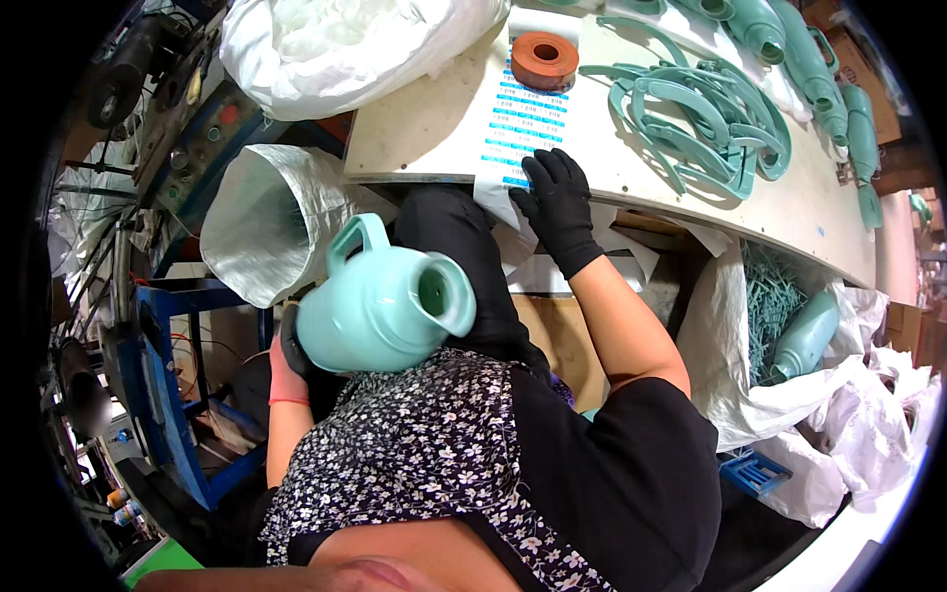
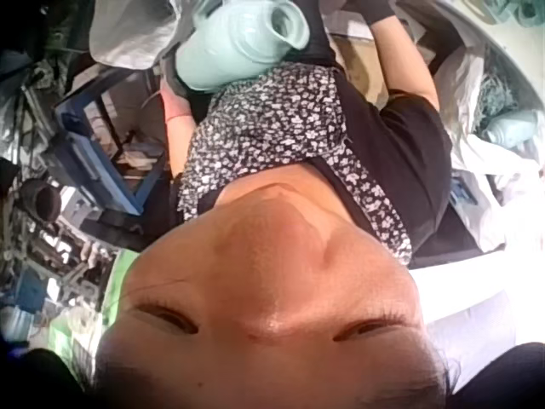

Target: The person assembles light blue plastic pitchers by attaching handles and wiping the bodies with a cloth. They pick up pitcher bodies from a pile, attach handles, and wipe the surfaces before placing them on a table. The person also handles a bag of white plastic rings and a roll of tape.

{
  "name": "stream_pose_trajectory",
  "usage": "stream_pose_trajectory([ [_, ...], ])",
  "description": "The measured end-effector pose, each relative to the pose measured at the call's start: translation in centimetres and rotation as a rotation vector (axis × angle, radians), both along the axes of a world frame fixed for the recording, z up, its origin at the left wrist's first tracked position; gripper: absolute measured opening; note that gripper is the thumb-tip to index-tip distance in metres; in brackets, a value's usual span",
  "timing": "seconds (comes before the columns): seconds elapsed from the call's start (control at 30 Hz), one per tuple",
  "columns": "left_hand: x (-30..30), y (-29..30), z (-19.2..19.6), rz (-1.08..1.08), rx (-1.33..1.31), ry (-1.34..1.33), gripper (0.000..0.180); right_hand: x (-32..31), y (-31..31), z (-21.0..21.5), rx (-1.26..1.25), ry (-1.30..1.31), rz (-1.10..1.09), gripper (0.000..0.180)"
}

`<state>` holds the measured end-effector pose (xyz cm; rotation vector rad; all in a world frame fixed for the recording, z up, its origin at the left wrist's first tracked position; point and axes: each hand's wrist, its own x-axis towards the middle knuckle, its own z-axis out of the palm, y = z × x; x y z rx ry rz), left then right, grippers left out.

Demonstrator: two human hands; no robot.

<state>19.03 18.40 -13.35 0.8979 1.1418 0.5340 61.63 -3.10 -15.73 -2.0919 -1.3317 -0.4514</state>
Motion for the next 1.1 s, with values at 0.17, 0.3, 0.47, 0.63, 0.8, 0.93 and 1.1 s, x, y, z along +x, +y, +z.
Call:
stream_pose_trajectory([
  [0.17,-0.4,1.5,6.9,0.135,0.880,0.317,0.031,0.8,0.0,-0.3,0.031,0.210,0.049,0.027],
  [0.3,-0.5,2.3,12.3,0.091,1.167,0.257,0.031,0.1,0.5,1.7,-0.087,0.192,-0.007,0.016],
  [0.47,0.2,2.7,16.4,0.124,1.186,-0.009,0.036,-0.3,1.0,1.4,-0.118,0.126,0.032,0.012],
  [0.63,0.2,3.4,17.0,-0.060,1.111,-0.114,0.038,-2.4,-0.3,4.7,0.058,0.380,0.132,0.010],
  [0.8,5.1,5.1,17.0,-0.224,1.059,0.027,0.030,-8.3,3.2,15.0,0.145,0.711,0.557,0.030],
  [0.93,7.0,4.0,17.9,-0.233,1.049,-0.025,0.021,-10.8,8.5,19.0,-0.115,0.614,0.901,0.059],
  [1.1,5.8,3.9,17.5,-0.229,1.008,0.001,0.014,-11.6,11.9,18.4,-0.215,0.556,0.986,0.071],
])
